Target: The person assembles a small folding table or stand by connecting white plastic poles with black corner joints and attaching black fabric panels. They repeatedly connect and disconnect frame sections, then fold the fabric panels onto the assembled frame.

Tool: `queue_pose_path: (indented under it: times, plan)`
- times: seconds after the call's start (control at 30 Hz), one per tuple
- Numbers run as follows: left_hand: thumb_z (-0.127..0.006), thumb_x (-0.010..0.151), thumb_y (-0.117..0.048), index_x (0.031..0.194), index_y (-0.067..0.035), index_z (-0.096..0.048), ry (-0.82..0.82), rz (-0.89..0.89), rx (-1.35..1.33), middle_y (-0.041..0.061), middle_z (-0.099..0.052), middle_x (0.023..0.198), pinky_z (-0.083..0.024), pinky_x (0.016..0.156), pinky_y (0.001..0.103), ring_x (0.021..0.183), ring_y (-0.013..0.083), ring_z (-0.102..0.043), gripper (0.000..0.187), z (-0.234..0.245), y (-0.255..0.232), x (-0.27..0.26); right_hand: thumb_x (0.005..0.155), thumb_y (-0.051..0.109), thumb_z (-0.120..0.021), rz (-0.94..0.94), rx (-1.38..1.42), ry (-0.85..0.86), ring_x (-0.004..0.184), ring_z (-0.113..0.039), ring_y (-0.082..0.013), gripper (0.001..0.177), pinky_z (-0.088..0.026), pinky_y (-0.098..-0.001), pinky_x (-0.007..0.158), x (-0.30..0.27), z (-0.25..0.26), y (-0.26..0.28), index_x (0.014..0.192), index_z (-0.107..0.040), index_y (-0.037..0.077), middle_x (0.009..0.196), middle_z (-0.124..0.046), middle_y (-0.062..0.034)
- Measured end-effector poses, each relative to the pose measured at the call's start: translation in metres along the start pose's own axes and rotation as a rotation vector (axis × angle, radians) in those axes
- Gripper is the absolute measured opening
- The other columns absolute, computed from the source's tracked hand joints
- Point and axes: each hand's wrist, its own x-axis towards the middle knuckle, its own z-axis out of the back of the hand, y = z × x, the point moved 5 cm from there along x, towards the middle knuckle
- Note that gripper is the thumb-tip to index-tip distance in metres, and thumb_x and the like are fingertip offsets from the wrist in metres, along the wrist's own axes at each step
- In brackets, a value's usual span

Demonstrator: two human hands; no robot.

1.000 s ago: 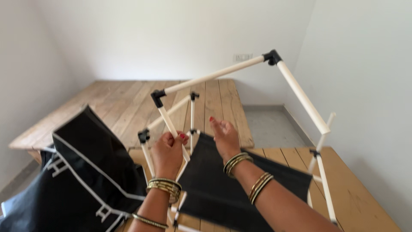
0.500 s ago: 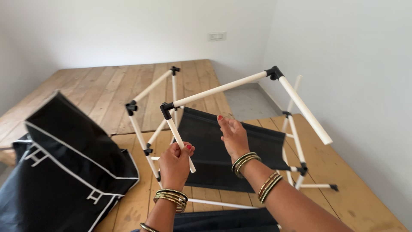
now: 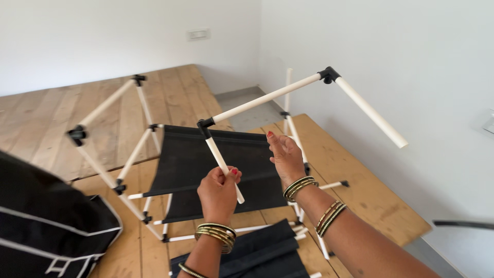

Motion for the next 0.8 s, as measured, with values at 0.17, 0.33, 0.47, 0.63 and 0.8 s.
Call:
queue_pose_path:
  times: [0.17,0.33,0.47,0.63,0.8]
  plan:
    - [-0.068,0.092,-0.012,0.095,0.002,-0.074,0.089,0.026,0.047,0.009,-0.08,0.083,-0.06,0.073,0.026,0.079,0.0122,-0.077,0.015,-0.051,0.007,-0.023,0.083,0.062,-0.067,-0.033,0.027,-0.077,0.113,-0.067,-0.0185,0.07,-0.055,-0.0343,0.09,0.001,0.052,-0.011,0.124,-0.064,0.006,0.12,-0.072,-0.0107]
    - [-0.068,0.092,-0.011,0.096,0.002,-0.073,0.158,0.018,-0.015,0.009,-0.08,0.081,-0.06,0.071,0.026,0.078,0.0117,-0.077,0.015,-0.106,0.012,-0.043,0.085,0.063,-0.066,-0.037,0.025,-0.117,0.122,-0.065,-0.019,0.07,-0.054,-0.0366,0.093,0.003,0.102,-0.019,0.123,-0.063,0.004,0.126,-0.071,-0.01]
    - [-0.066,0.092,-0.01,0.096,0.002,-0.073,0.216,0.027,-0.027,0.009,-0.08,0.082,-0.06,0.071,0.025,0.078,0.0116,-0.078,0.015,-0.15,0.021,-0.059,0.085,0.063,-0.064,-0.076,-0.008,-0.154,0.125,-0.065,-0.0219,0.07,-0.054,-0.0387,0.094,0.002,0.143,-0.025,0.124,-0.064,0.005,0.128,-0.071,-0.0098]
    - [-0.067,0.093,-0.01,0.096,0.004,-0.073,0.266,0.06,-0.066,0.011,-0.079,0.08,-0.058,0.068,0.026,0.075,0.0126,-0.076,0.016,-0.213,0.043,-0.078,0.084,0.062,-0.064,-0.13,0.005,-0.186,0.127,-0.063,-0.0203,0.069,-0.053,-0.0383,0.096,0.003,0.189,-0.038,0.125,-0.063,0.007,0.129,-0.071,-0.0085]
    - [-0.067,0.093,-0.01,0.094,0.004,-0.072,0.284,0.147,-0.098,0.009,-0.078,0.08,-0.057,0.065,0.026,0.071,0.0122,-0.074,0.015,-0.263,0.075,-0.087,0.086,0.062,-0.064,-0.145,-0.02,-0.206,0.122,-0.065,-0.0195,0.066,-0.054,-0.0367,0.093,0.017,0.228,-0.063,0.121,-0.064,0.006,0.124,-0.072,-0.008]
